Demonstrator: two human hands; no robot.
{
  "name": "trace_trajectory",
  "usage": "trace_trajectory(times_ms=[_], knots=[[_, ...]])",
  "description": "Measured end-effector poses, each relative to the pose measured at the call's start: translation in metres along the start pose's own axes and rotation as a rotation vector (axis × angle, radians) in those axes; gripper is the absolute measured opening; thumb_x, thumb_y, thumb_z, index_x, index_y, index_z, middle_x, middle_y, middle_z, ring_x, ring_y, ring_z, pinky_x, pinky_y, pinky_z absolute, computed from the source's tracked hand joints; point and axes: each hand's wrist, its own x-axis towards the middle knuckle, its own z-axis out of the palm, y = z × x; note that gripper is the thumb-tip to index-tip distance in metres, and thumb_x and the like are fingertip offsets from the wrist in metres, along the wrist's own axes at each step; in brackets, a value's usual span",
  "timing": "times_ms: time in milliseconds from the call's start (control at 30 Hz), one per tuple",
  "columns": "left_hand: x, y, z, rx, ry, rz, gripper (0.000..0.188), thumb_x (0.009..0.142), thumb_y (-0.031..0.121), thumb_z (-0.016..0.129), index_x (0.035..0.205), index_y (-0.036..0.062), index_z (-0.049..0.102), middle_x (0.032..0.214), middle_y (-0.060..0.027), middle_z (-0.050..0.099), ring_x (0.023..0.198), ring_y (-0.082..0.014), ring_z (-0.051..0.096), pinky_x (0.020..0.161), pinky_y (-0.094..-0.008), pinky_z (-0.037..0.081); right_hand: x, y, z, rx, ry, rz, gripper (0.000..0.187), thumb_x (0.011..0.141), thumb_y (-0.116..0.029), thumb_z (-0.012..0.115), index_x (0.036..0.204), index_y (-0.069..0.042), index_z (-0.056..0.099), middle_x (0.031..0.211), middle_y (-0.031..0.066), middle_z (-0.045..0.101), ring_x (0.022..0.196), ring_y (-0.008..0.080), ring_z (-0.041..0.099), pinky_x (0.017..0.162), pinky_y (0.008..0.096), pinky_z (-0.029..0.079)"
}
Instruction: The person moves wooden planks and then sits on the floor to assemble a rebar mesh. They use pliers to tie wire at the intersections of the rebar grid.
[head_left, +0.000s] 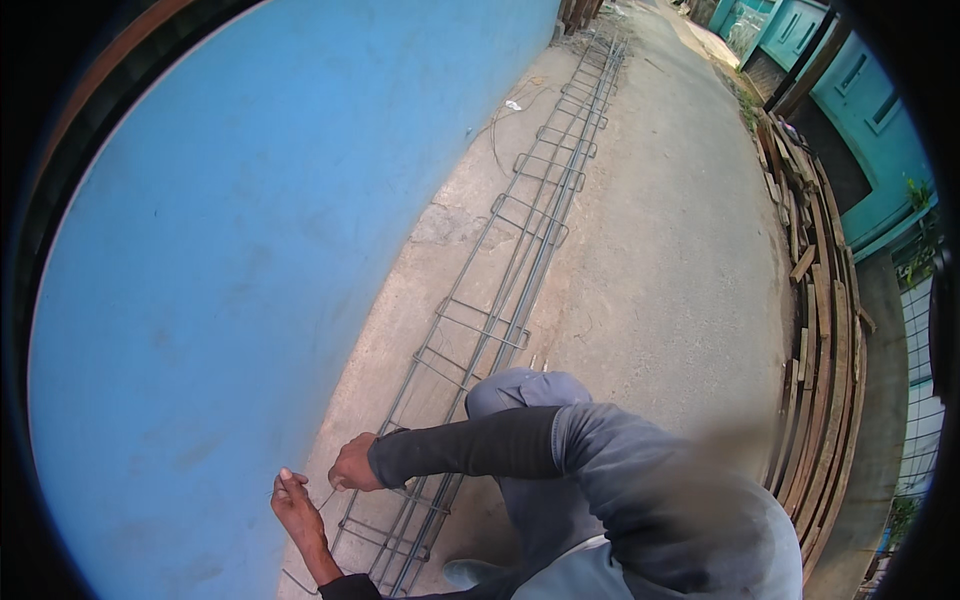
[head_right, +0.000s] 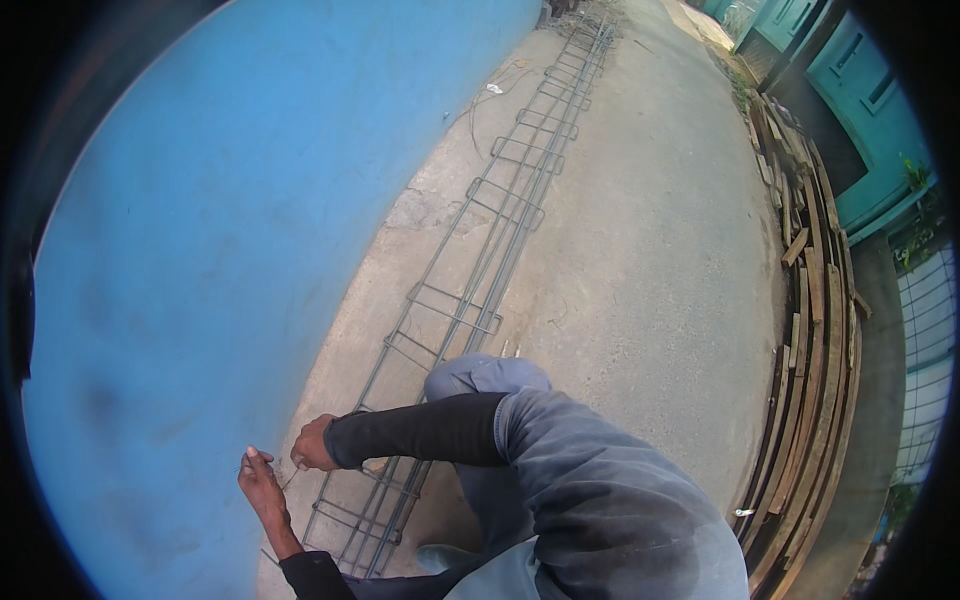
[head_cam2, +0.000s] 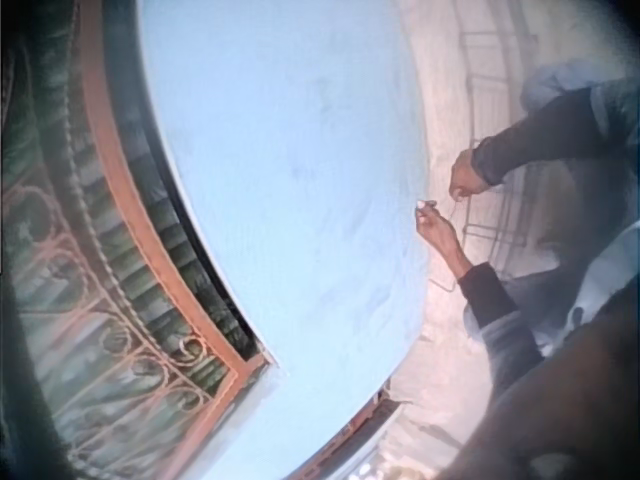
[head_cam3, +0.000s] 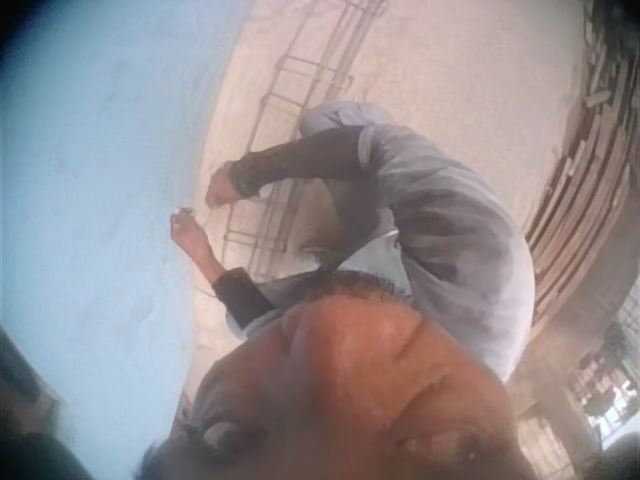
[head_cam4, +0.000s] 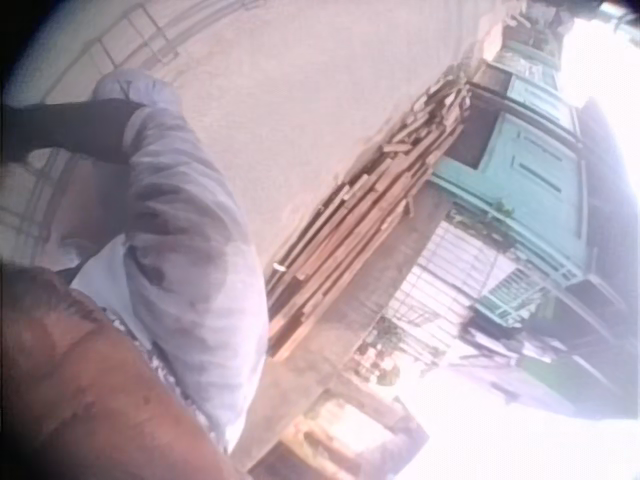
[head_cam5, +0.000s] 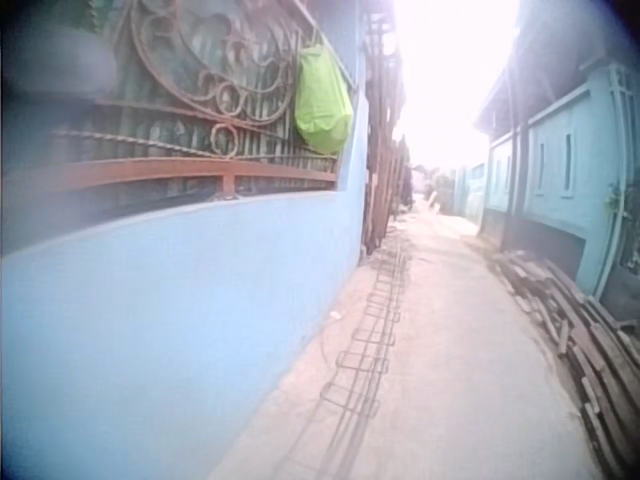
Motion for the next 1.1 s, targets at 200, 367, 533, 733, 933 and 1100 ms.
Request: trace_trajectory(times_ms=[200,367,533,733,933,1100], knots=[[-0.015,0.012,-0.012,0.259,-0.654,-0.194,0.033,0.088,0.032,0.073,0.083,-0.0004,0.065,0.069,0.0026,0.053,0.066,-0.0071,0.043,0.063,-0.0257,0.035,-0.001,-0.006,-0.039,-0.128,-0.091,0.022,0.019,0.088,-0.028,0.062,0.087,-0.011,0.070,0.081,0.0109,0.070,0.085,0.0324,0.068,0.074,0.0456,0.050],[-0.006,0.006,-0.014,0.276,-0.506,-0.114,0.038,0.089,0.037,0.071,0.084,-0.0002,0.068,0.067,0.0014,0.055,0.064,-0.0087,0.044,0.062,-0.0263,0.036,0.007,0.026,-0.043,0.273,-0.073,0.164,0.024,0.090,-0.029,0.064,0.097,-0.010,0.075,0.091,0.0116,0.073,0.084,0.0252,0.068,0.078,0.0368,0.051],[-0.009,-0.014,0.016,-0.282,-0.226,-0.168,0.037,0.094,0.040,0.067,0.090,0.0032,0.068,0.076,0.0002,0.061,0.072,-0.0103,0.051,0.066,-0.0283,0.043,0.016,0.034,-0.029,0.626,0.039,0.255,0.027,0.094,-0.028,0.063,0.103,-0.005,0.072,0.087,0.0067,0.070,0.079,0.0158,0.062,0.077,0.0325,0.050],[-0.017,-0.013,0.047,-1.074,0.181,-0.465,0.026,0.100,0.036,0.058,0.102,0.0095,0.057,0.083,-0.0037,0.063,0.079,-0.0144,0.060,0.073,-0.0312,0.054,0.009,-0.008,0.009,0.552,0.046,0.458,0.031,0.098,-0.030,0.059,0.117,-0.007,0.069,0.087,0.0119,0.070,0.070,0.0193,0.063,0.071,0.0328,0.053],[0.020,-0.037,-0.045,-0.750,0.414,-0.097,0.033,0.101,0.042,0.055,0.096,0.0091,0.058,0.066,-0.0001,0.052,0.060,-0.0145,0.052,0.059,-0.0298,0.047,-0.002,0.020,0.012,0.247,-0.179,0.067,0.030,0.099,-0.037,0.055,0.117,-0.019,0.070,0.105,0.0101,0.073,0.099,0.0293,0.067,0.087,0.0398,0.052],[-0.017,-0.005,-0.029,0.322,-0.037,-0.011,0.048,0.089,0.055,0.067,0.088,0.0063,0.069,0.063,0.0002,0.054,0.059,-0.0123,0.050,0.058,-0.0333,0.042,0.008,0.003,-0.023,-0.051,0.027,0.148,0.027,0.098,-0.034,0.058,0.112,-0.015,0.072,0.110,0.0066,0.072,0.098,0.0263,0.068,0.087,0.0382,0.053]])
